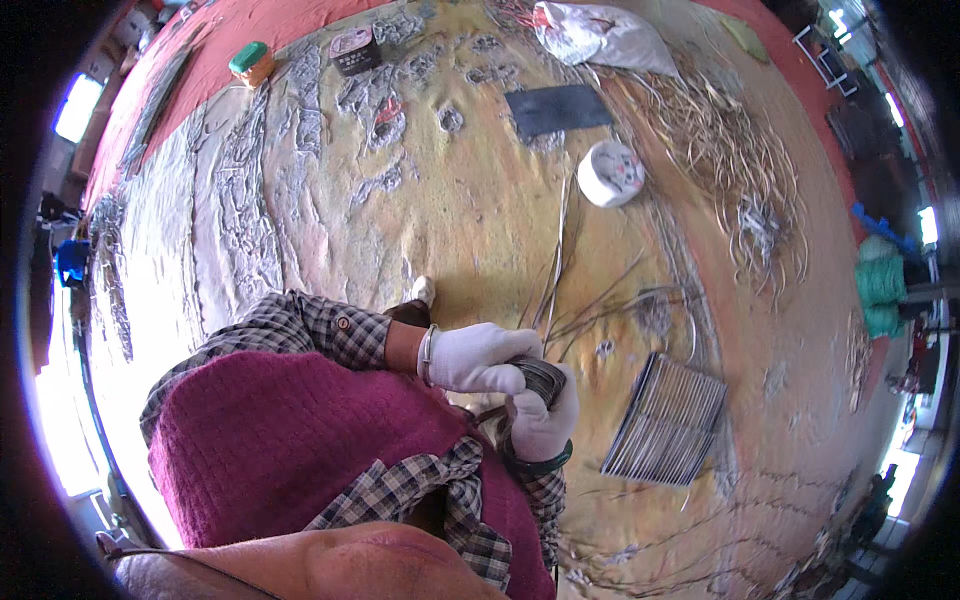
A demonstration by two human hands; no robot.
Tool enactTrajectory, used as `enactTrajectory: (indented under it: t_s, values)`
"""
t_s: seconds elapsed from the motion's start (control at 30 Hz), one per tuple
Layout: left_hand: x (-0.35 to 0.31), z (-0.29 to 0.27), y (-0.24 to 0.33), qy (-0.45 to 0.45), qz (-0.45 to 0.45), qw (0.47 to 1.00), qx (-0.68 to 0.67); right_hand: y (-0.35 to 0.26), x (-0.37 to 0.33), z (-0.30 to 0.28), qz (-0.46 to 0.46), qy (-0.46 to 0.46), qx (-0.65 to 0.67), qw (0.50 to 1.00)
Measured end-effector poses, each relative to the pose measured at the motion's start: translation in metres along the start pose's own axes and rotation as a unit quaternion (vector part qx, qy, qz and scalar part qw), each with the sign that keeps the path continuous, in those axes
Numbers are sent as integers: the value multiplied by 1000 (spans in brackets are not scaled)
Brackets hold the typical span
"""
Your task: The person gathers metal strips from a metal grate, straightens them by hand, and cuts them into shorter pieces using red-handled shears. The cut pieces are placed into a white plastic bag on the floor.
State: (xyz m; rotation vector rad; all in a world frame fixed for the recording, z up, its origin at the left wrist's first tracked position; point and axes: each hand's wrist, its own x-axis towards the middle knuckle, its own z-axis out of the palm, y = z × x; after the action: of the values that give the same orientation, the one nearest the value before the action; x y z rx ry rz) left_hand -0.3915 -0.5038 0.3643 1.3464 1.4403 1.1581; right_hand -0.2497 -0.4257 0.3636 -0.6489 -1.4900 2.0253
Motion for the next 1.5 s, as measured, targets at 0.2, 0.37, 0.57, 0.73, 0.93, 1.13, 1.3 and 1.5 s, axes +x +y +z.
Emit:
enactTrajectory:
  t_s: [0.2, 0.37, 0.57, 0.73, 0.93, 1.13, 1.3, 1.5]
  values:
    - [-9, -172, -28, 62, 71, 996, -6, 7, 129, 135, -94, -107, -58, 988]
    - [-8, -274, -35, -67, 55, 957, -278, -19, 212, 221, -72, -179, -131, 972]
    - [7, -384, -67, -73, -80, 915, -389, -11, 332, 308, -44, -225, -115, 966]
    - [50, -475, -122, -106, -22, 884, -454, 31, 442, 341, -6, -230, -107, 967]
    - [127, -642, -172, -104, -49, 876, -469, 48, 623, 416, 54, -192, -127, 972]
    - [170, -775, -187, -10, 2, 817, -577, 22, 789, 503, 38, -370, -100, 923]
    - [229, -896, -219, -82, 34, 737, -670, 37, 914, 565, 100, -343, -2, 934]
    - [326, -1059, -265, -69, -63, 807, -583, 67, 1094, 602, 44, -274, -84, 957]
